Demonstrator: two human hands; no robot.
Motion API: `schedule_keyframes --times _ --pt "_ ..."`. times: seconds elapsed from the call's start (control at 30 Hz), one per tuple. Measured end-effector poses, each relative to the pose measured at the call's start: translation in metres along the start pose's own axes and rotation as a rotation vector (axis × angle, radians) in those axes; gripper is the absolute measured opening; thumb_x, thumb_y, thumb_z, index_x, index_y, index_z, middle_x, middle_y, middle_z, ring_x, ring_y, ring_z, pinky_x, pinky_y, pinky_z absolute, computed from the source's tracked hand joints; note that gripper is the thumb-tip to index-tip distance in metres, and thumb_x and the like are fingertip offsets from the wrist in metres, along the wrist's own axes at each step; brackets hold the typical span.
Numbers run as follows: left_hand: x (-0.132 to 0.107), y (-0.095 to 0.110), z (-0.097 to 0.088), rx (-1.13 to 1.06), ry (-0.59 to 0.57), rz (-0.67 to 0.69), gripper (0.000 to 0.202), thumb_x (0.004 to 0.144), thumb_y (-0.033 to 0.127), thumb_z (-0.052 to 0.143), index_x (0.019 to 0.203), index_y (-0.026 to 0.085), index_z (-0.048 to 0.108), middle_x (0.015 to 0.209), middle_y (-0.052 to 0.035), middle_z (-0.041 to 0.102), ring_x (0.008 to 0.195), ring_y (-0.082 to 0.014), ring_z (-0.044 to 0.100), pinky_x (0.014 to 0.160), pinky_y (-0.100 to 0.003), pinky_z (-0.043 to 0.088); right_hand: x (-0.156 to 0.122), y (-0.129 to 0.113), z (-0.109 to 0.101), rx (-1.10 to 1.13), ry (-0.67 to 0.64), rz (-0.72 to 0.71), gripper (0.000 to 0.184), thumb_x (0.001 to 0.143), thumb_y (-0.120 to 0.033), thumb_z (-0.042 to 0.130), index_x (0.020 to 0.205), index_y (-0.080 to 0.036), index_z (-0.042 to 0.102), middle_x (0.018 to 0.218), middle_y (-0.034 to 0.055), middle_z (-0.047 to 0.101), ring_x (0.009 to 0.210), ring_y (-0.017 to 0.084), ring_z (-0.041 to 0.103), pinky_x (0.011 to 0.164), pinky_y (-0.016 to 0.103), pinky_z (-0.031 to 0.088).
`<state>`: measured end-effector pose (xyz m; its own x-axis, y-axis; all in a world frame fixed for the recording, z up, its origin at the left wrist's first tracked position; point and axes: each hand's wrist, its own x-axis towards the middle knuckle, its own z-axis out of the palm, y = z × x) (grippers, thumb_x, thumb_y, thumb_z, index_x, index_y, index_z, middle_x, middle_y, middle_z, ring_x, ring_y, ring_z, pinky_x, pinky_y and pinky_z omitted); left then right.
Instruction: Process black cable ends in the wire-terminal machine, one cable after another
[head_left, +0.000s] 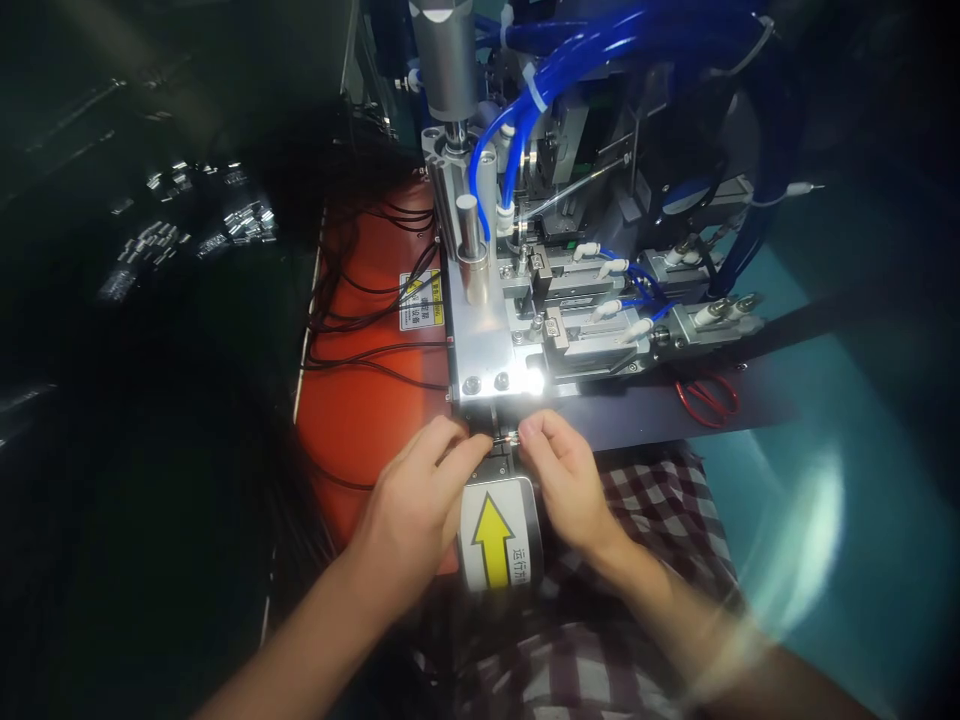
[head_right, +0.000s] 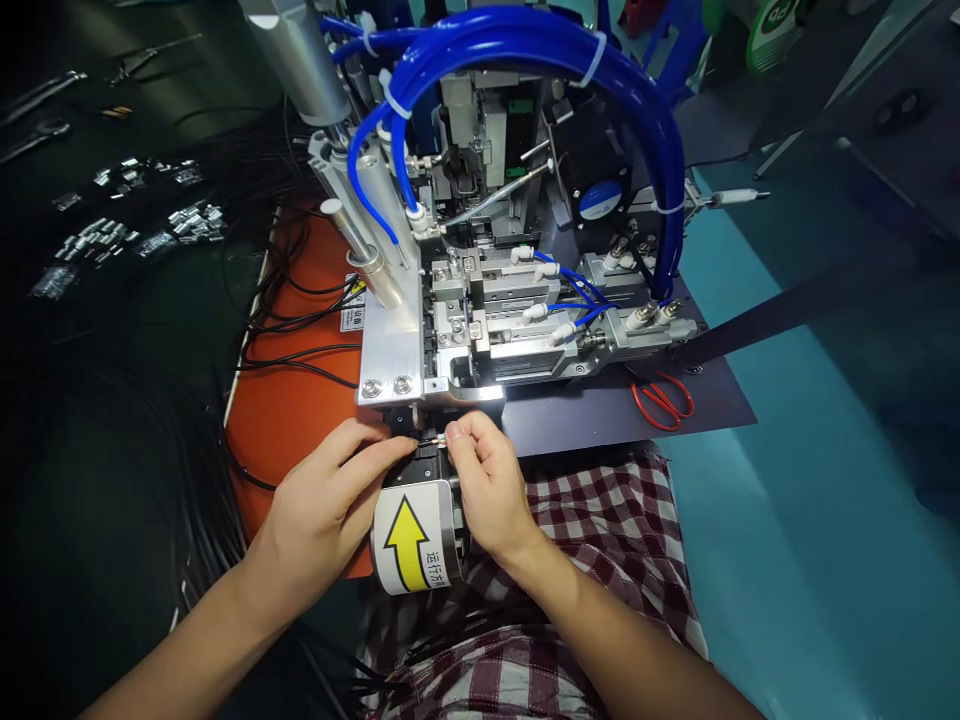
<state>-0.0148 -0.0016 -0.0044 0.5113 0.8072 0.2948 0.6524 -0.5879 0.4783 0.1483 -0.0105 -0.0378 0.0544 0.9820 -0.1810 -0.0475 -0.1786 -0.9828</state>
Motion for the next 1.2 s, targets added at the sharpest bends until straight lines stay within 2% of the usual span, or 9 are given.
schedule_keyframes --times 0.23,0.3,0.43,0.53,0.73,0.87,0.97,1.03,1.2 --pt "-0.001 -0.003 0.0 -0.076 -0.027 -0.016 0.028 0.087 0.0 0.044 0.106 0.011 0.061 0.096 -0.0093 0.06 0.088 -0.016 0.058 0.077 -0.026 0.051 -0.001 0.006 -0.003 -0.119 0.026 -0.095 0.028 0.095 -0.03 0.043 0.069 -0.021 0.042 0.063 -0.0047 0.038 0.057 0.011 0.036 0.054 0.026 0.032" --pt "0.0 -0.004 -0.001 -0.028 -0.041 0.001 0.029 0.086 0.0 0.043 0.107 0.01 0.061 0.096 -0.01 0.06 0.087 -0.017 0.058 0.075 -0.027 0.052 0.0 0.006 -0.003 -0.133 0.024 -0.101 0.027 0.095 -0.03 0.044 0.069 -0.021 0.043 0.063 -0.0047 0.038 0.057 0.011 0.036 0.054 0.026 0.032" --pt "0.004 -0.003 -0.006 0.207 -0.036 0.079 0.028 0.086 0.002 0.043 0.101 0.013 0.065 0.09 -0.0101 0.062 0.079 -0.0197 0.058 0.066 -0.031 0.051 0.001 0.003 -0.002 -0.063 0.019 -0.036 0.028 0.093 -0.033 0.045 0.068 -0.021 0.042 0.062 -0.0049 0.037 0.055 0.011 0.035 0.051 0.025 0.032" --pt "0.006 -0.002 -0.007 0.235 -0.035 0.097 0.027 0.086 0.003 0.044 0.098 0.012 0.066 0.087 -0.0104 0.063 0.078 -0.0198 0.059 0.064 -0.031 0.051 0.001 0.0 -0.002 -0.05 0.022 -0.011 0.028 0.093 -0.033 0.045 0.068 -0.022 0.041 0.061 -0.005 0.037 0.054 0.011 0.035 0.05 0.025 0.032" --pt "0.007 -0.003 -0.005 0.162 -0.017 0.09 0.026 0.09 0.008 0.042 0.097 0.013 0.066 0.086 -0.009 0.062 0.077 -0.0173 0.059 0.065 -0.028 0.052 0.001 0.0 -0.008 -0.318 0.011 -0.183 0.023 0.092 -0.028 0.045 0.07 -0.021 0.043 0.063 -0.0037 0.042 0.057 0.012 0.04 0.057 0.027 0.032" --pt "0.006 -0.004 -0.004 0.157 0.002 0.085 0.025 0.089 0.008 0.044 0.095 0.012 0.067 0.088 -0.0102 0.063 0.081 -0.0187 0.061 0.068 -0.029 0.054 0.001 0.005 -0.005 -0.133 0.03 -0.08 0.028 0.093 -0.036 0.045 0.069 -0.022 0.042 0.061 -0.0047 0.037 0.055 0.012 0.037 0.054 0.026 0.032" --pt "0.006 -0.003 -0.005 0.155 -0.021 0.092 0.024 0.087 0.005 0.046 0.096 0.01 0.067 0.091 -0.0129 0.064 0.085 -0.0212 0.062 0.071 -0.032 0.056 0.001 0.008 -0.005 0.02 -0.036 0.051 0.035 0.093 -0.044 0.045 0.066 -0.022 0.039 0.06 -0.0055 0.035 0.053 0.012 0.033 0.051 0.026 0.03" --pt "0.006 -0.003 -0.006 0.156 -0.015 0.094 0.024 0.086 0.005 0.046 0.096 0.009 0.067 0.091 -0.0134 0.064 0.086 -0.0218 0.063 0.071 -0.032 0.056 0.001 0.01 -0.006 0.043 -0.078 0.092 0.037 0.094 -0.047 0.04 0.067 -0.022 0.04 0.06 -0.0047 0.037 0.053 0.012 0.034 0.051 0.026 0.031" --pt "0.005 -0.003 -0.006 0.148 -0.031 0.072 0.027 0.087 0.006 0.043 0.098 0.014 0.066 0.094 -0.0108 0.063 0.089 -0.02 0.062 0.074 -0.031 0.056 -0.001 0.005 -0.004 -0.033 -0.008 0.009 0.037 0.093 -0.045 0.044 0.066 -0.022 0.037 0.063 -0.0045 0.036 0.058 0.013 0.034 0.054 0.026 0.032"
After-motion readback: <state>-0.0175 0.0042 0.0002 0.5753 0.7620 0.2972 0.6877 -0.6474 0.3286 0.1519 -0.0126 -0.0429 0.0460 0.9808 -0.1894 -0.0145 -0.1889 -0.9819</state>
